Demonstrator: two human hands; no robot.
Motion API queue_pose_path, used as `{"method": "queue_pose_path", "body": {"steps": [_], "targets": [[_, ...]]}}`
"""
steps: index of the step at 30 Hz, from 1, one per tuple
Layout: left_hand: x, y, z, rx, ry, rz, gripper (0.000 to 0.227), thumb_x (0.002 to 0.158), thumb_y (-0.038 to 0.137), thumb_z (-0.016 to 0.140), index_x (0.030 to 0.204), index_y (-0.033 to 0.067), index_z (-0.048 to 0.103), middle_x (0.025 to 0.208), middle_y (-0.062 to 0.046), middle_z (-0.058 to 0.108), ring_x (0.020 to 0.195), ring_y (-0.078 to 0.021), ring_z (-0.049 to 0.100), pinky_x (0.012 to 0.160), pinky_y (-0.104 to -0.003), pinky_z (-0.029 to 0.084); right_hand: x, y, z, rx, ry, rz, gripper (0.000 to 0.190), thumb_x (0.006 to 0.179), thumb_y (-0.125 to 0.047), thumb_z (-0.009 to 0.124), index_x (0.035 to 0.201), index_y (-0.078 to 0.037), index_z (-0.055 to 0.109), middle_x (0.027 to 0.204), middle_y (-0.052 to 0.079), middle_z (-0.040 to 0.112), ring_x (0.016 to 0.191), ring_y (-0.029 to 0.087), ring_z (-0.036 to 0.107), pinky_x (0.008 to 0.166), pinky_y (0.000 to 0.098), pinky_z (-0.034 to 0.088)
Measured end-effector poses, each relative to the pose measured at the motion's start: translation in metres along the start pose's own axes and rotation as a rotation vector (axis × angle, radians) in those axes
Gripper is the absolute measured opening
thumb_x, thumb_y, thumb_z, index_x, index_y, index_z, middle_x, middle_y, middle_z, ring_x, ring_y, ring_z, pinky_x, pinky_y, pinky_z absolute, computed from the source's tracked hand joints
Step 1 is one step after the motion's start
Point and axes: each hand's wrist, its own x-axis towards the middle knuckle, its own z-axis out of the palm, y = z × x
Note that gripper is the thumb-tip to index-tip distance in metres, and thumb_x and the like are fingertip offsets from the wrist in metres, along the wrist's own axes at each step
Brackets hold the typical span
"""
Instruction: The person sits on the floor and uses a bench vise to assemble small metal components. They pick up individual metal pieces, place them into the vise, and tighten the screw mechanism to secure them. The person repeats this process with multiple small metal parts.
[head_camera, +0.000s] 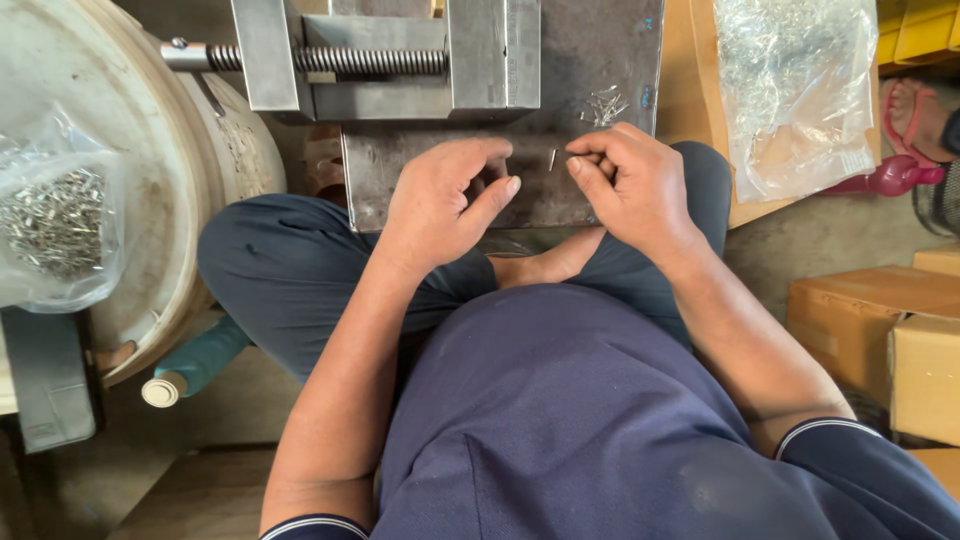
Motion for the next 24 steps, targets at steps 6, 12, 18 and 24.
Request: {"method": "queue_pose_path", "body": {"steps": [6,12,18,24], "targets": [[0.001,0.005,0.001,0.025,0.005,-0.018,0.029,0.096,0.02,0.075,0.119,0.005,0.067,0.097,-0.011,0.072,0.092,-0.0332,0.07,0.081,-0.041,0.056,0.015,-0.019,0.005,-0.207,0.006,-0.029,0.017,0.091,-0.025,0.081,0.1,-0.011,0.077,0.082,0.005,0.067,0.072,0.024,0.068,0.061,0.0372,0.05],[0.005,0.011,-0.001,0.033,-0.029,-0.045,0.028,0.095,0.021,0.074,0.116,0.0046,0.067,0.094,-0.01,0.071,0.088,-0.0327,0.069,0.077,-0.042,0.054,0.018,-0.023,0.007,-0.16,0.013,0.015,0.012,0.09,-0.023,0.08,0.094,-0.012,0.076,0.083,0.004,0.067,0.07,0.023,0.067,0.059,0.0359,0.049],[0.009,0.017,-0.003,0.134,-0.097,-0.033,0.03,0.091,0.033,0.076,0.105,0.0063,0.071,0.086,-0.01,0.068,0.082,-0.0328,0.065,0.071,-0.044,0.051,0.014,-0.032,0.013,0.17,0.046,0.007,0.012,0.092,-0.013,0.08,0.097,-0.004,0.074,0.083,0.006,0.065,0.06,0.013,0.056,0.057,0.0282,0.045],[0.012,0.017,-0.005,0.123,-0.108,0.046,0.022,0.096,0.03,0.071,0.099,0.0082,0.071,0.084,-0.006,0.066,0.078,-0.0302,0.061,0.071,-0.043,0.05,0.011,-0.029,0.026,0.404,0.014,-0.069,0.011,0.096,-0.01,0.078,0.099,-0.002,0.071,0.088,0.003,0.064,0.07,0.009,0.06,0.063,0.0239,0.048]]}}
